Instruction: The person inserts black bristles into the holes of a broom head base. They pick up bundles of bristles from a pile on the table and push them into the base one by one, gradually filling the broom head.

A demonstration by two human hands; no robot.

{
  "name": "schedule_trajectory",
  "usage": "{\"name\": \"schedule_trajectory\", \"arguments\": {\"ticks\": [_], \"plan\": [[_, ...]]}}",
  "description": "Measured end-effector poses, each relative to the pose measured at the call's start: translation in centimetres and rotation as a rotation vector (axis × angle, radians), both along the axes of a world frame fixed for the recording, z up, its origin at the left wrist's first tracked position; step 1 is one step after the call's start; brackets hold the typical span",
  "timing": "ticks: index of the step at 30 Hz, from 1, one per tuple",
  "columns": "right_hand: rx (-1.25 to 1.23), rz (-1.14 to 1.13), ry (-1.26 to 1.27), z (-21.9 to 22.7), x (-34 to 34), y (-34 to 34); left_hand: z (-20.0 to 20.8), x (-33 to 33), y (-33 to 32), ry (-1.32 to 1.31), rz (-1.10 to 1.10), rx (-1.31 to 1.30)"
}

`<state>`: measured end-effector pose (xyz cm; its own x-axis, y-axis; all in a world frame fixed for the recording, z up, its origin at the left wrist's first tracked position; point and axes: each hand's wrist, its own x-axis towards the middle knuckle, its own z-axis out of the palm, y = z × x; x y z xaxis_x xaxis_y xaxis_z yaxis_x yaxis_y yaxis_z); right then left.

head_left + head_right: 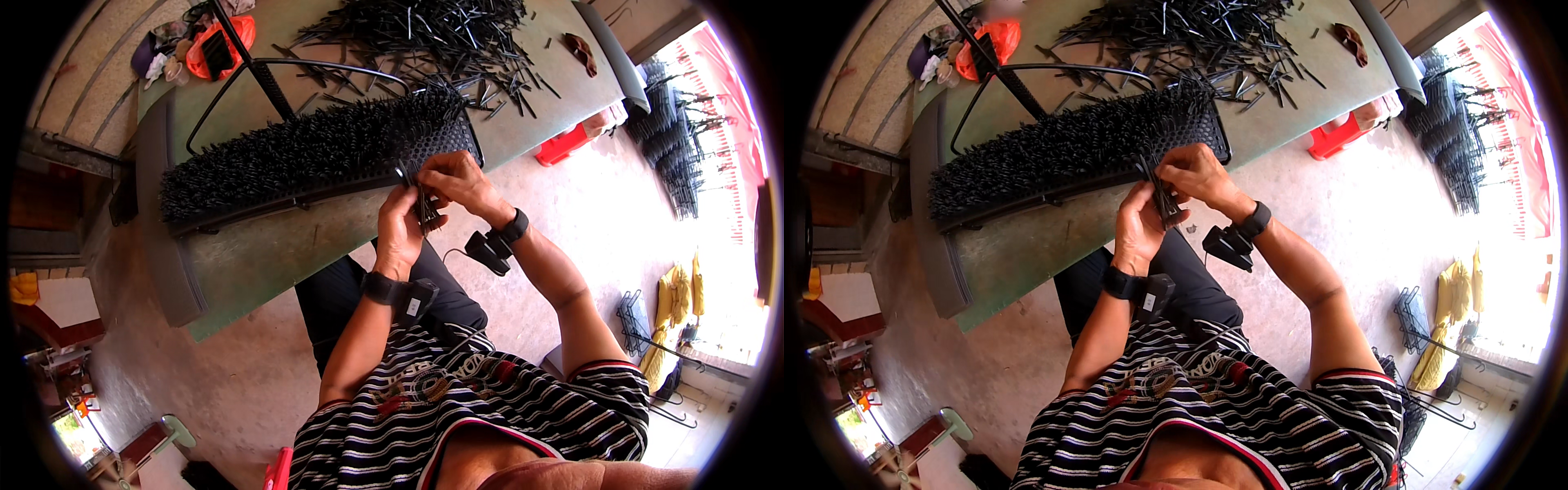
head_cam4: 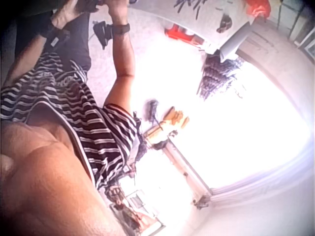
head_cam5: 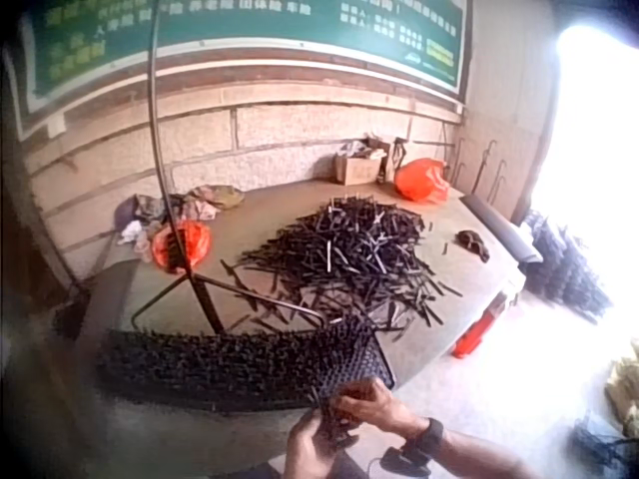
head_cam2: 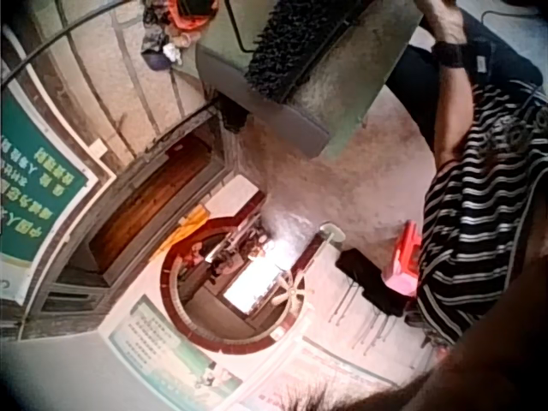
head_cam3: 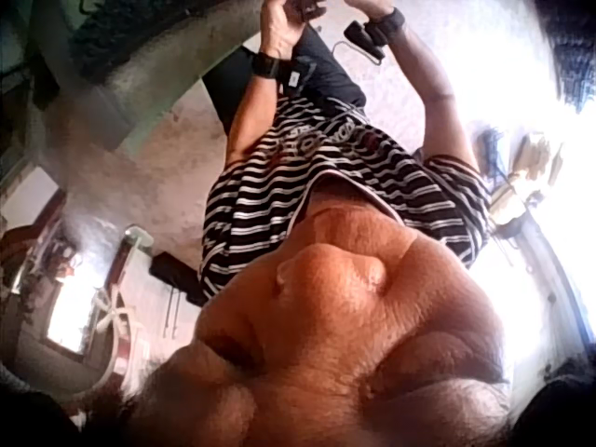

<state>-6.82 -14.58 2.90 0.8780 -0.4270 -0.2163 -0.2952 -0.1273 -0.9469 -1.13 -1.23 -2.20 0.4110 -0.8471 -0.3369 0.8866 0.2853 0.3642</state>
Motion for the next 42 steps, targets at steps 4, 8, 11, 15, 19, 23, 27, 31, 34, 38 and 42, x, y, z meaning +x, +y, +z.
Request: {"name": "schedule_trajectory", "arguments": {"ticks": [4, 8, 11, 15, 19, 23, 27, 31, 34, 38, 42], "plan": [[0.236, -0.052, -0.053, -0.5, -0.6, -1.0, -0.4, 0.1, 0.0, -0.12, 0.002, 0.175], [0.181, -0.28, -0.257, 0.0, -0.3, -2.0, -1.0, -0.2, 0.1, -0.24, 0.055, 0.293], [-0.074, -0.406, -0.346, 0.8, 0.7, -2.5, -1.0, -0.3, 0.1, -0.266, 0.077, 0.285], [-0.301, -0.413, -0.4, 0.9, 1.7, -1.8, -0.2, -0.5, 0.0, -0.271, 0.072, 0.34], [-0.419, -0.41, -0.411, -0.1, 2.3, -1.7, 0.0, -0.6, 0.2, -0.259, 0.064, 0.366], [-0.527, -0.368, -0.388, -0.7, 2.6, -1.4, -0.1, -0.5, 0.3, -0.26, 0.06, 0.365], [-0.656, -0.255, -0.343, -1.1, 2.8, -1.8, 0.0, -0.5, 0.3, -0.269, 0.053, 0.368], [-1.125, -0.026, -0.126, -0.7, 2.8, -2.3, 0.2, -0.5, 0.3, -0.279, 0.056, 0.376], [-1.081, -0.086, -0.231, 0.1, 2.4, -1.5, -0.2, -0.6, 0.2, -0.328, 0.054, 0.368], [-0.831, 0.168, -0.033, 2.2, 1.1, 0.6, -0.5, -0.8, 0.1, -0.461, 0.035, 0.349], [-0.822, 0.131, -0.103, 0.0, 0.8, 0.4, -1.0, -1.3, -0.6, -0.505, -0.002, 0.319]]}}
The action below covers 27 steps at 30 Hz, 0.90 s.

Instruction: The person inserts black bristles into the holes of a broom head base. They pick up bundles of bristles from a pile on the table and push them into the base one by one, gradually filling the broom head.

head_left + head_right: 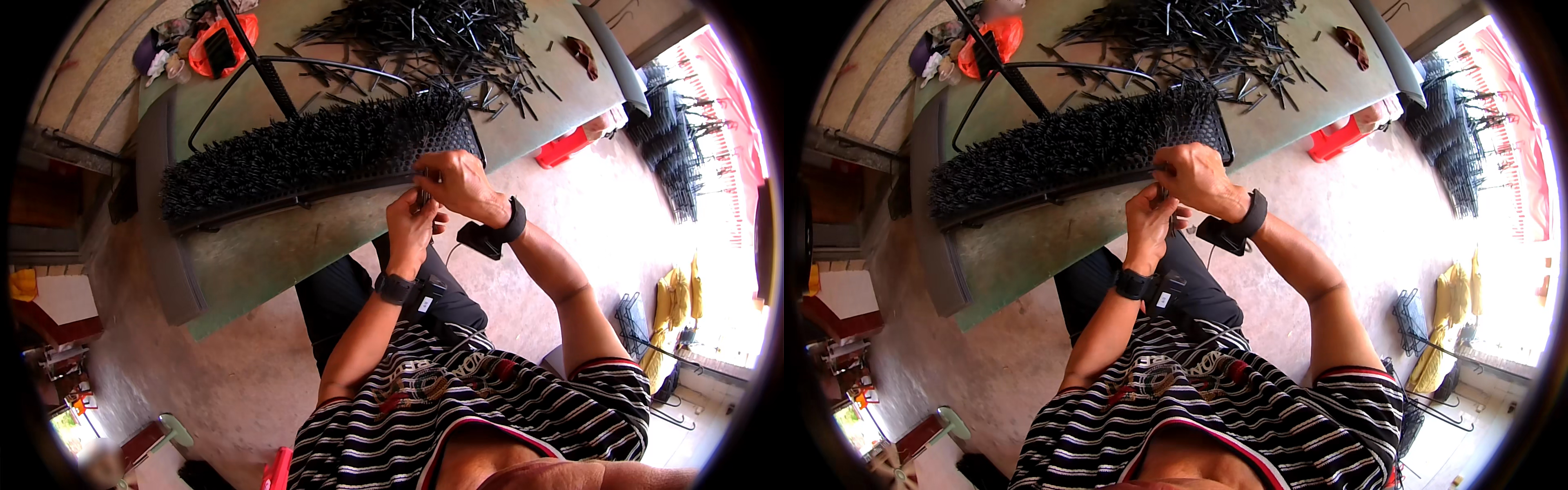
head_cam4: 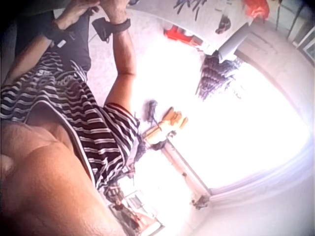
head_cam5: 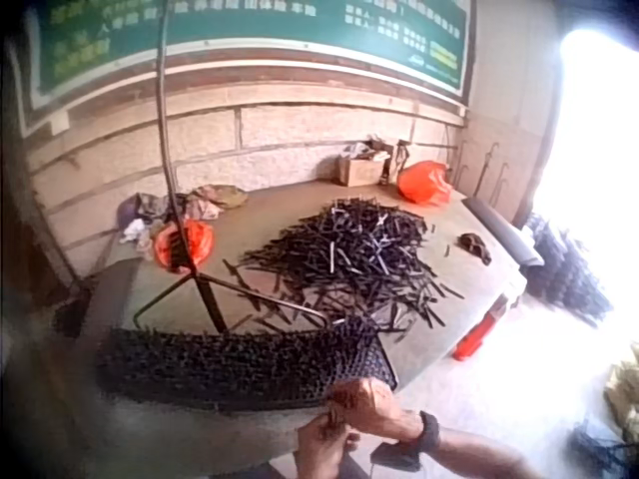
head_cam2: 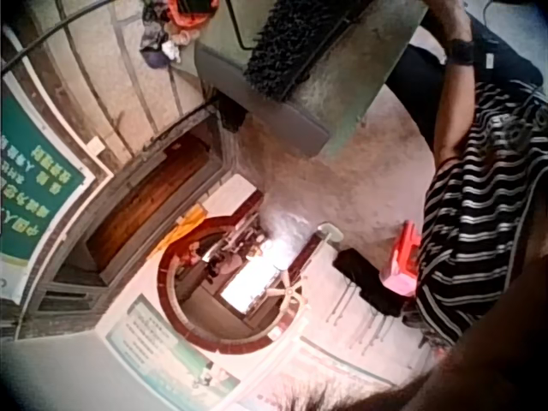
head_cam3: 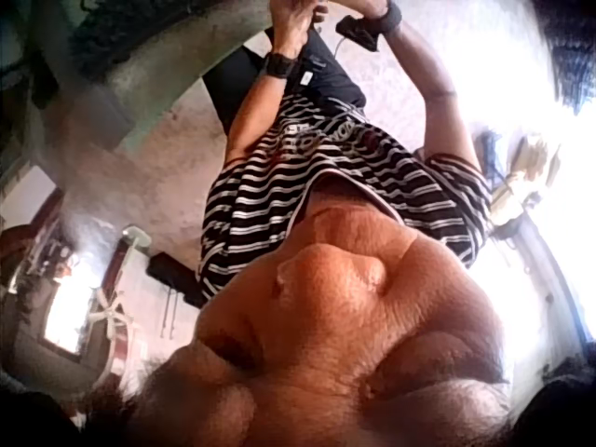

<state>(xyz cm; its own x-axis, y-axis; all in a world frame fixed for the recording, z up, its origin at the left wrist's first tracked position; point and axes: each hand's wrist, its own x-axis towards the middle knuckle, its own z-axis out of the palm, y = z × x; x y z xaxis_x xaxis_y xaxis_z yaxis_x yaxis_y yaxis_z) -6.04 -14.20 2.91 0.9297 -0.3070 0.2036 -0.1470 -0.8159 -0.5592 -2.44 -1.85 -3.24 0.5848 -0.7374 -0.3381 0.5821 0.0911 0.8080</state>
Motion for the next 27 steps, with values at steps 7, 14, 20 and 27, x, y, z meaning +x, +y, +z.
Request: {"name": "schedule_trajectory", "arguments": {"ticks": [7, 14, 20, 27], "plan": [[0.714, -0.253, -0.293, 0.6, 0.3, -0.6, 0.4, 0.2, 0.2, 0.076, 0.015, 0.119], [0.221, -0.239, -0.528, 0.6, 0.8, -0.6, 0.1, 0.4, 0.6, 0.14, 0.023, 0.068], [0.028, -0.126, -0.448, -1.1, 1.1, -1.2, 0.5, 0.6, 0.9, 0.164, 0.036, 0.032], [-0.38, 0.073, -0.14, 0.0, 1.4, -2.1, 0.9, 1.1, 1.4, 0.198, 0.021, 0.017]]}}
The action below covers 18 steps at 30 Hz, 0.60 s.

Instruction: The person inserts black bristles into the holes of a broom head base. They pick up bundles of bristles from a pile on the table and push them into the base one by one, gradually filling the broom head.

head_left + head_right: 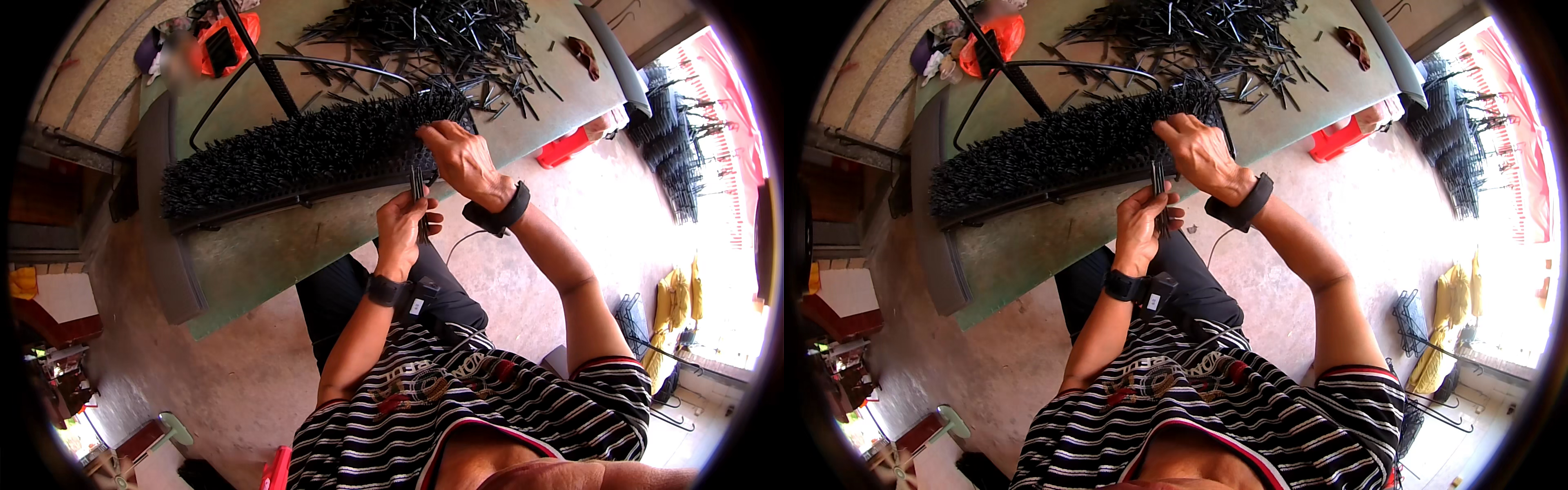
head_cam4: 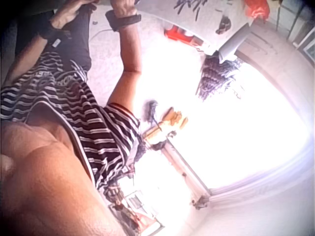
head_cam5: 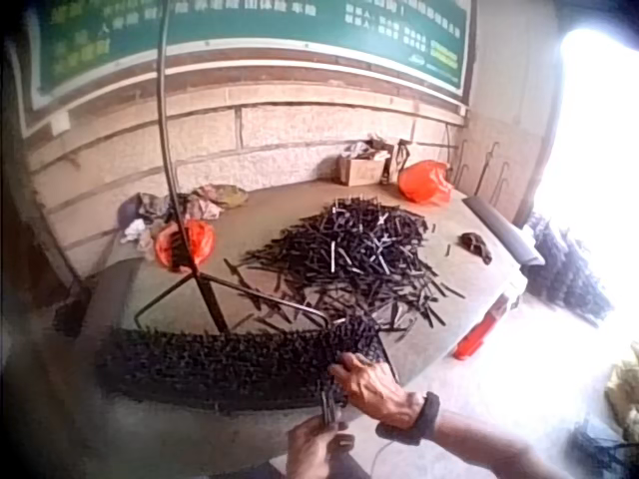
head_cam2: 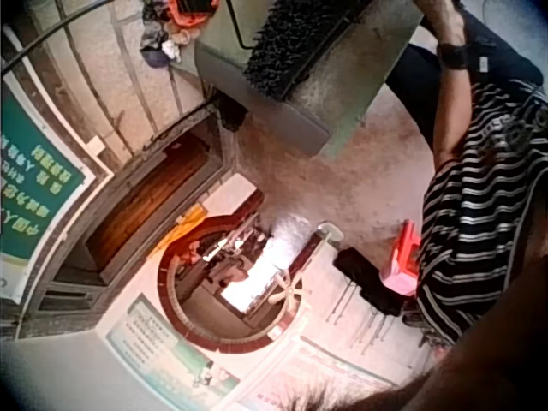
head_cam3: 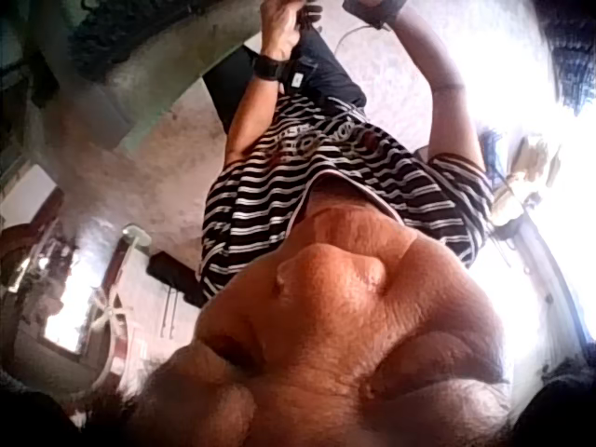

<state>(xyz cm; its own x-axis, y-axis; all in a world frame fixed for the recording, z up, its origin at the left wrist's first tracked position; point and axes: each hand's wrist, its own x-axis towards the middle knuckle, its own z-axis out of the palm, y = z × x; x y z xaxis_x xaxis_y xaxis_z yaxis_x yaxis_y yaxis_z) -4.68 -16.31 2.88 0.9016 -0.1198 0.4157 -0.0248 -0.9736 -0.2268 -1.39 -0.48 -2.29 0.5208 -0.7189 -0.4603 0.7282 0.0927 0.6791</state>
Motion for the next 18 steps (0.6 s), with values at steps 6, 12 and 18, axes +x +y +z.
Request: {"name": "schedule_trajectory", "arguments": {"ticks": [6, 12, 18], "plan": [[-0.187, 0.2, 0.051, 1.3, -0.7, 0.6, 0.0, 0.4, 1.0, 0.066, -0.049, -0.079], [-0.356, 0.516, 0.022, 0.5, -4.3, 0.7, 1.5, 0.5, 1.3, 0.158, -0.283, -0.143], [0.129, 0.209, 0.188, -1.0, -7.3, -0.4, 1.4, 2.2, 0.5, 0.279, -0.449, -0.11]]}}
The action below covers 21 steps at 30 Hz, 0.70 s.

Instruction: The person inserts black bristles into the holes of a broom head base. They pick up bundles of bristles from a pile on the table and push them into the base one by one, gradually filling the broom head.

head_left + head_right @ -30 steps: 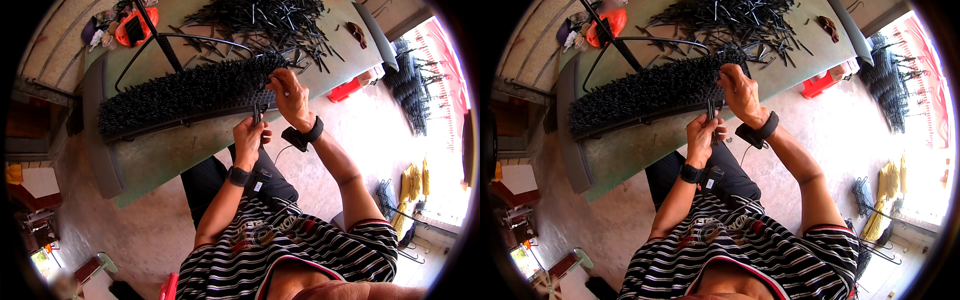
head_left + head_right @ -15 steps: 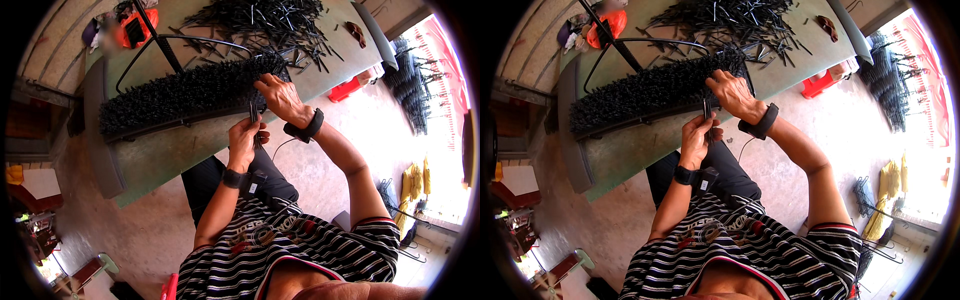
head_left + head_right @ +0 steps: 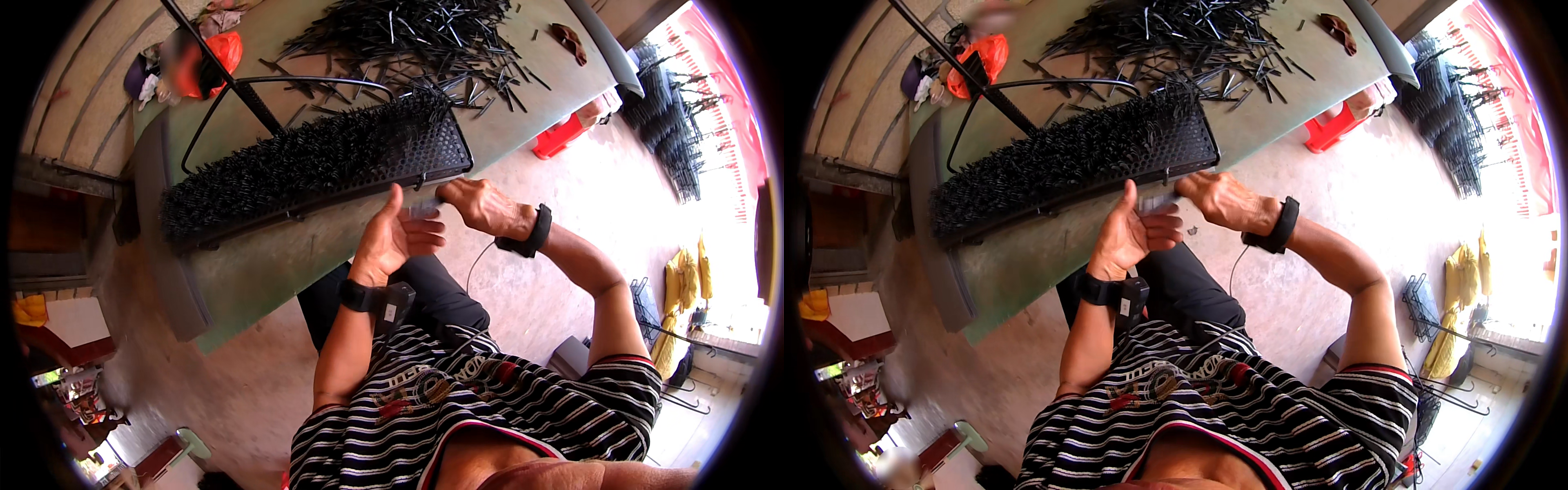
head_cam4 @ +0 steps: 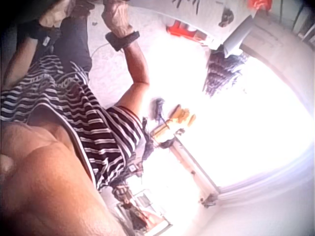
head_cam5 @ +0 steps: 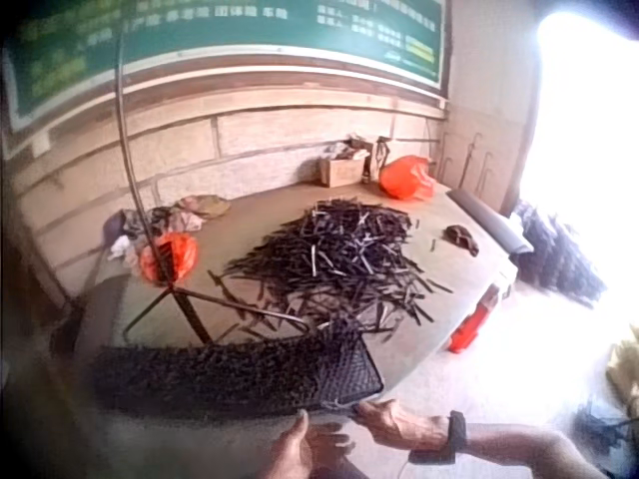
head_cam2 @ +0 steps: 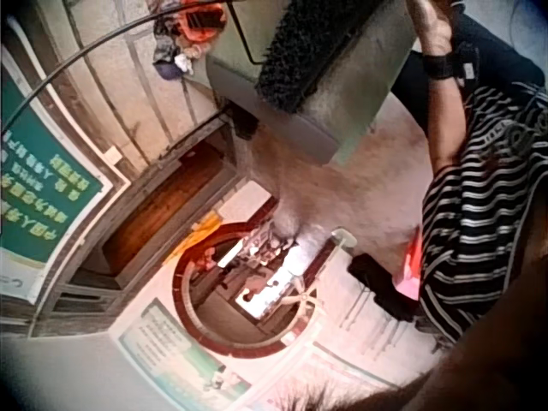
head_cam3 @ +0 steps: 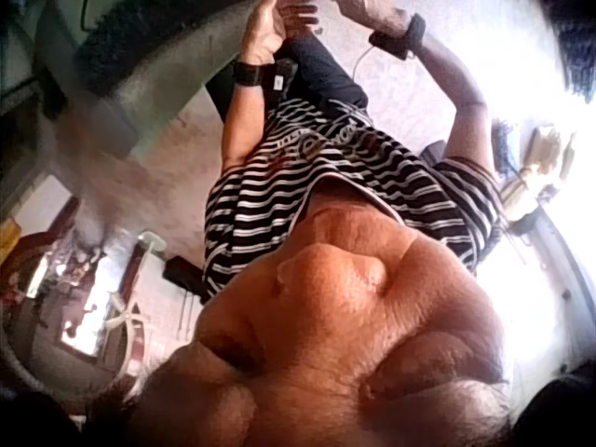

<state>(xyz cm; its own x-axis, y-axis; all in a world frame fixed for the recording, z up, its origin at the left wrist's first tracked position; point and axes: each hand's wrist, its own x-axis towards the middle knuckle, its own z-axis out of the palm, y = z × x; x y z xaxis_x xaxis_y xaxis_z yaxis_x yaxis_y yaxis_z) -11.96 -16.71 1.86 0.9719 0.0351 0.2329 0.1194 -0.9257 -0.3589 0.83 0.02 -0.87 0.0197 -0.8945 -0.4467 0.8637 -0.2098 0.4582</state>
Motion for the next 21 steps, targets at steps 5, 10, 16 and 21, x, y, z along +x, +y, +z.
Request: {"name": "schedule_trajectory", "arguments": {"ticks": [5, 10, 16, 21], "plan": [[1.228, -0.31, 0.438, -0.7, 0.8, 2.0, -2.0, -1.6, -3.1, -0.321, 0.195, -0.142], [0.752, -0.301, 0.375, 0.3, 1.0, 2.5, -0.1, -3.1, -4.7, -0.178, 0.427, 0.098], [0.676, -0.581, 0.156, 1.2, 1.2, -1.7, -0.8, -2.2, -4.3, -0.255, 0.355, 0.067], [1.017, -0.539, 0.045, -0.1, 1.4, -2.1, 0.6, -3.1, -5.0, -0.246, 0.326, 0.044]]}}
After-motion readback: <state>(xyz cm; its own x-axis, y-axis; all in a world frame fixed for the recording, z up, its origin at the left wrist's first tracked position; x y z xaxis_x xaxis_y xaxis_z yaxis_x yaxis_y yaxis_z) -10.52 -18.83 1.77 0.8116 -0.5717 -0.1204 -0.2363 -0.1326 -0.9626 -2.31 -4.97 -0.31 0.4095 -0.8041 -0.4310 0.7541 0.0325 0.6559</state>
